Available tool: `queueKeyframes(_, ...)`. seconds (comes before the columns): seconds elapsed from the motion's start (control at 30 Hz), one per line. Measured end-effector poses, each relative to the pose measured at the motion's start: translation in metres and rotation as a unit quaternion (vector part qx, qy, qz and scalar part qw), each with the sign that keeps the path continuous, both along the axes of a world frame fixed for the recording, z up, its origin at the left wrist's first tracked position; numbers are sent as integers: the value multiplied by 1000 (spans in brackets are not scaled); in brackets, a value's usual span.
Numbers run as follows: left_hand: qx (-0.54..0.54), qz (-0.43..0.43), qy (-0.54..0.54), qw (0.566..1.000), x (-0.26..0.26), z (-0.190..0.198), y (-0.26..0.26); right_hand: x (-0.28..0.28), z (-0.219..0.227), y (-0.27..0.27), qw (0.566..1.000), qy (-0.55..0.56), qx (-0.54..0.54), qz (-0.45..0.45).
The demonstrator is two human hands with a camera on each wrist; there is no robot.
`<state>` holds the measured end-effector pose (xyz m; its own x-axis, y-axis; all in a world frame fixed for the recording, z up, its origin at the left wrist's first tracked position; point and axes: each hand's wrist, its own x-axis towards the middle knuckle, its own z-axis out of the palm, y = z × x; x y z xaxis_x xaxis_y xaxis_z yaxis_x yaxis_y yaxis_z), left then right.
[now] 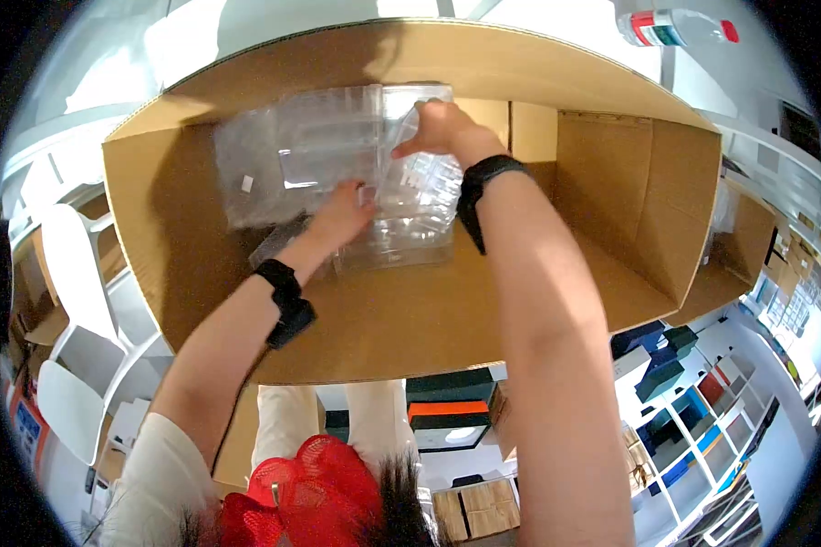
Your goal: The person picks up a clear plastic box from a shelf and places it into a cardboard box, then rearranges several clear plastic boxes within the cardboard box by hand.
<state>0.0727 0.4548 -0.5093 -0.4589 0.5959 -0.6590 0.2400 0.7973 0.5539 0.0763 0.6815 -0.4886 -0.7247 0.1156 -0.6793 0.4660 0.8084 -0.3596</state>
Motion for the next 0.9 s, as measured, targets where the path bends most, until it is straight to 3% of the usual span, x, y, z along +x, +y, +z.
queueKeyframes(0.1, 118, -188, 224, 949, -27, 10, -29, -14, -13, 8, 999, -5, -25, 24)
queueKeyframes(0.2, 127, -281, 197, 931, -53, 13, -37, -27, -19, 11, 998, -27, -46, 38)
queueKeyframes(0.3, 138, -318, 194, 918, -62, 2, -41, -31, -26, 12, 997, -27, -61, 38)
queueKeyframes(0.4, 157, -299, 311, 888, -77, 0, -41, -33, -33, 14, 997, 7, -52, 48)
queueKeyframes(0.5, 80, -263, 353, 894, -98, 13, -27, -30, -42, 9, 997, 31, -48, 51)
queueKeyframes(0.63, -51, -289, 299, 908, -111, 15, -13, -24, -39, 3, 999, 9, -12, 42)
queueKeyframes(0.73, -58, -287, 254, 922, -114, 17, -5, -11, -19, -21, 971, 21, 231, -55)
queueKeyframes(0.77, -36, -283, 253, 924, -118, 11, -7, -16, -14, -27, 957, -84, 240, -142)
queueKeyframes(0.87, -14, -284, 250, 926, -121, 7, -8, 0, -17, -37, 926, -63, 222, -299)
queueKeyframes(0.9, -14, -289, 247, 925, -121, 8, -8, 6, -17, -39, 923, -48, 221, -313)
